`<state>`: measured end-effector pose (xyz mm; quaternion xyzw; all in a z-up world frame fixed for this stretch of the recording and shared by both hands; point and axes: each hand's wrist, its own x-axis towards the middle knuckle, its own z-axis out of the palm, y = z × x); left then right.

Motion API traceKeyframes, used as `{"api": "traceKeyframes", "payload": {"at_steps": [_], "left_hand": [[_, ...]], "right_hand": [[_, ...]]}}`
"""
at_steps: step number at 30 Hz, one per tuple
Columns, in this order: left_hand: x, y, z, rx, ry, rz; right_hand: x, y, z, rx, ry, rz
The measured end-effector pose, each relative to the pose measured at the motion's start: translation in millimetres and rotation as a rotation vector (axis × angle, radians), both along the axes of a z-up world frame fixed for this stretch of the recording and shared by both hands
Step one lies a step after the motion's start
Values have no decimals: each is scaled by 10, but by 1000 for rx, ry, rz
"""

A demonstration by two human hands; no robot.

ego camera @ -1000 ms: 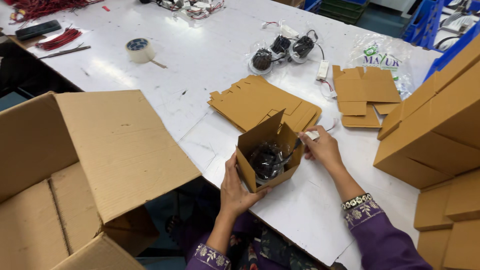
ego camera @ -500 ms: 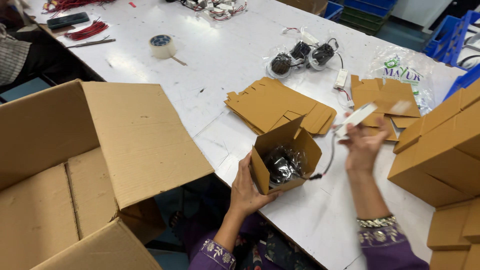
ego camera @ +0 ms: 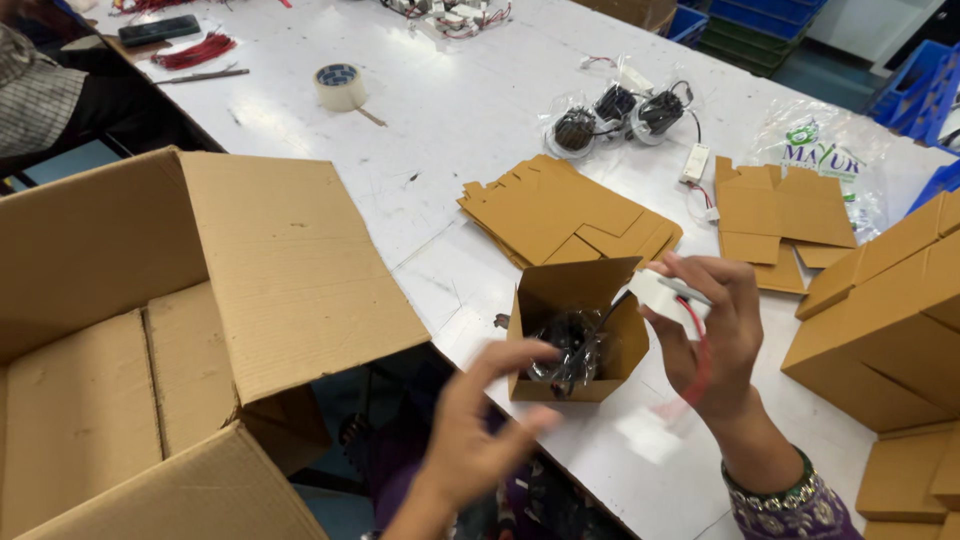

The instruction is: The person assembles small cardboard boxes and places light fixtures and drivers into them.

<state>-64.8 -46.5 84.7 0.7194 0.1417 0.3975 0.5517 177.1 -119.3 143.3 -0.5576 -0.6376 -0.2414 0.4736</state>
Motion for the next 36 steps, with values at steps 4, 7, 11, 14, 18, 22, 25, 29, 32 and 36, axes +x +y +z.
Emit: {"api": "traceKeyframes", "payload": {"at_steps": [4,7,11,14,18,22,25,29,32,36], "left_hand": [[532,-233,188,505,372,217],[857,-101,199,523,626,204],[1037,27,28,473,817,194],[1020,-24,-148,823,471,499],[988,-61,-332,744,557,325],[925,-66,-366,740,462,319],[875,-90,-288,731,421,334],[639,-188,-103,660,239,318],[299,-227,-7,530,122,279],[-18,-47,127,377,87,475]], "right_hand": [[-28,77,54,3,29,67],[-46,98,61,-42,83,136],[-62,164,8,-185,36,111],[-33,270,-45,-372,-158,-32],[-10,384,-216,-478,-272,-72],[39,439,-371,-504,-405,-152],[81,446,-436,-647,-472,-128],[103,503,-402,-943,-499,-89],[104,516,-343,-963,-474,-41],[116,325,-144,-767,-326,39]]}}
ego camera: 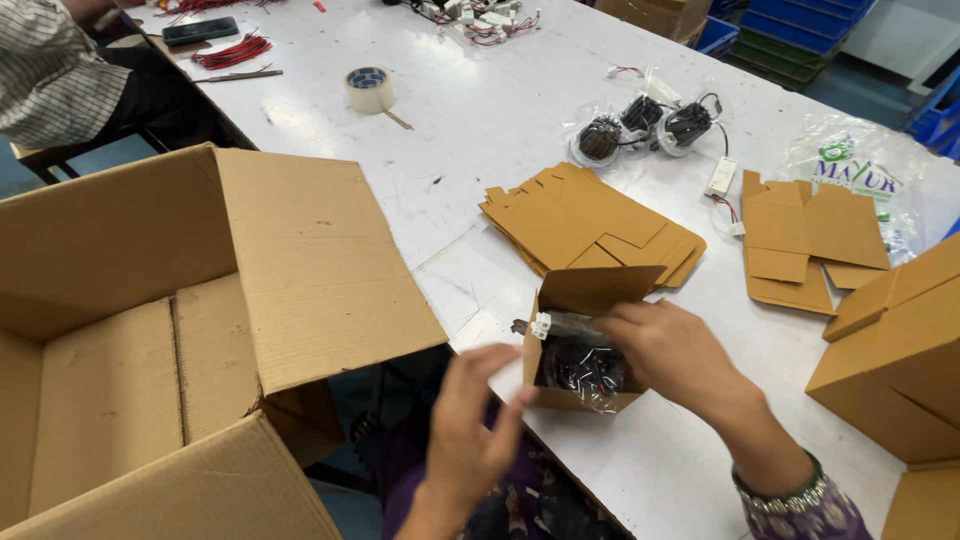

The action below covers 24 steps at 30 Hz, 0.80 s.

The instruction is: The person assembles small cardboard boxes and places light fixtures and drivers into them.

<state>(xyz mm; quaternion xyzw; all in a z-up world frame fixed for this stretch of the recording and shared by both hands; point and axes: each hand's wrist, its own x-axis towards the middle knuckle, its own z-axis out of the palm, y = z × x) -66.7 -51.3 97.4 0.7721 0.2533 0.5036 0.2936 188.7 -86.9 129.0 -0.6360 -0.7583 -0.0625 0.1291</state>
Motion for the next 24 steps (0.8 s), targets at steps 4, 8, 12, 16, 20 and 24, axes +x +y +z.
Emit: {"api": "traceKeyframes", "payload": {"at_steps": [4,8,12,16,20,24], "left_hand": [[-43,217,143,-135,68,0],[184,402,233,193,196,-60],[478,551,209,439,570,-110],[706,501,46,692,741,-44],[708,589,-20,649,1041,-136],[581,712,58,635,813,-269]], "right_hand": [[-130,-356,181,38,192,11],[-260,-549,218,-139,283,199],[-300,-543,159,-122,257,211],[-341,-510,-34,-238,293,64],[-325,-456,-224,-97,381,78],[-246,-427,-370,-5,451,-2]]}}
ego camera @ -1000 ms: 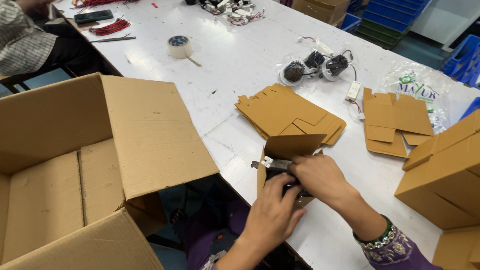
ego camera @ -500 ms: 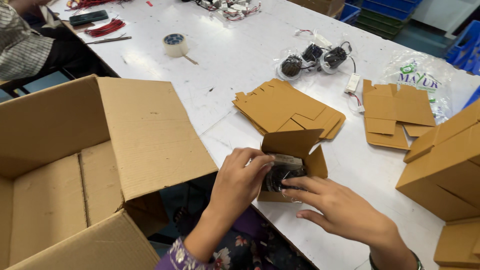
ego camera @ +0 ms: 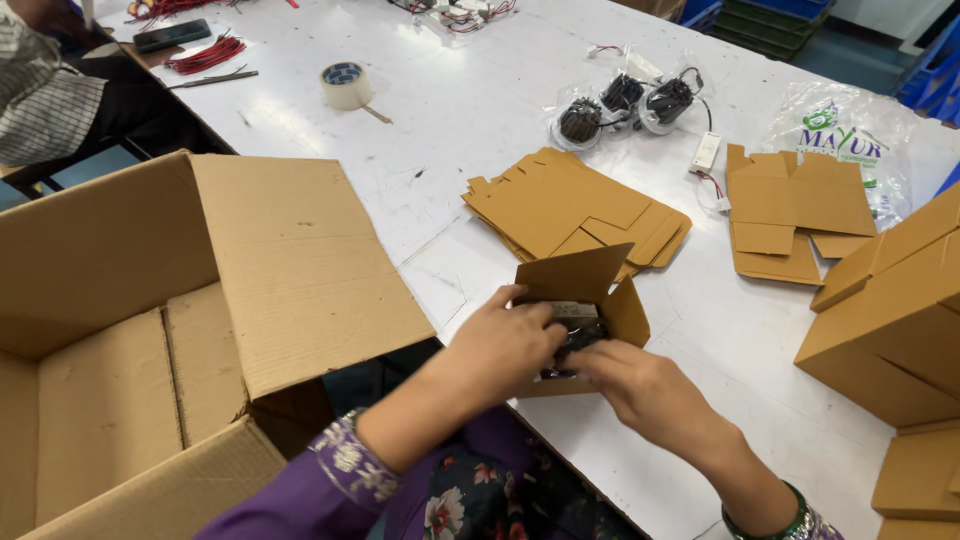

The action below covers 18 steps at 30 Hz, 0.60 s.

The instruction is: The person assembles small cardboard boxes and places light fixtures and drivers into them.

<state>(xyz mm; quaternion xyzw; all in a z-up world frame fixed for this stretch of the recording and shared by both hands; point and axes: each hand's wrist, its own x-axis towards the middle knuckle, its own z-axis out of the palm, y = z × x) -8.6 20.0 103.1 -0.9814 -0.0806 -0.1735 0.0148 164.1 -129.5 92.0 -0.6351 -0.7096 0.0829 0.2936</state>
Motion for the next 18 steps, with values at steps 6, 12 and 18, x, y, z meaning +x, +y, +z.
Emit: {"api": "traceKeyframes", "payload": {"at_steps": [6,12,18], "left_hand": [[-15,-4,218,71,203,-3],[217,-222,39,237,366,57],[318,-287,67,95,659,43]], "right_hand": [[-22,129,-85,78,207,-210],[-81,80,-104,251,109,-141],[-65,-18,-51,112,1,21]]}}
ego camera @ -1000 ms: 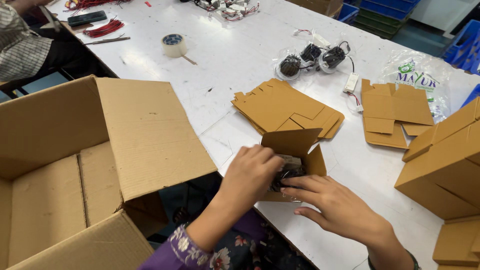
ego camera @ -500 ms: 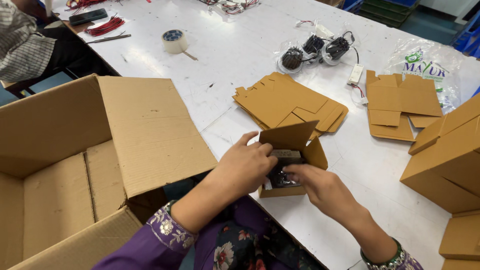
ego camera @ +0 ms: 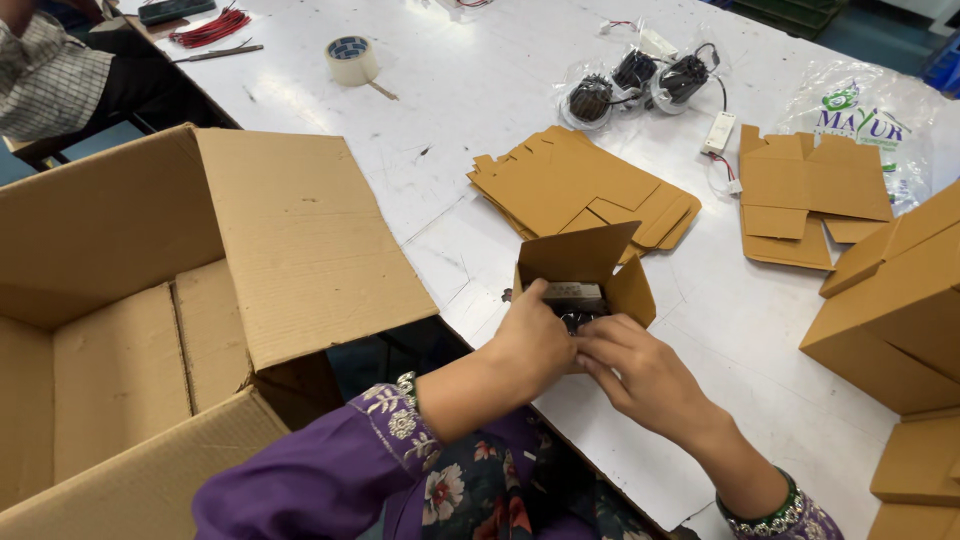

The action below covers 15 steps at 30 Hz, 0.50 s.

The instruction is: The person assembles small cardboard boxes and places light fixtures and drivers into them.

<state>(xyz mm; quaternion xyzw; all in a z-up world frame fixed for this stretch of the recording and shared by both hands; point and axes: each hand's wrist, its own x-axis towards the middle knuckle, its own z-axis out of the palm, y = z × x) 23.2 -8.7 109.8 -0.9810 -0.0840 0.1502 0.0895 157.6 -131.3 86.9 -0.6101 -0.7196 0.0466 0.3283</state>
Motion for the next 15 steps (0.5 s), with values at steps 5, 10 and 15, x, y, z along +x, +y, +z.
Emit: {"api": "traceKeyframes", "payload": {"at_steps": [5,10,15], "left_hand": [[-218,20,228,-57,-102,-38],[-845,394,109,-683,-905,260],[-688,633,-593,-1454,-1214,526]], "right_hand": [[67,-13,12,-32,-88,113],[77,40,-14,-1,-72,76],[5,167,-21,-13,-237,-33]]}}
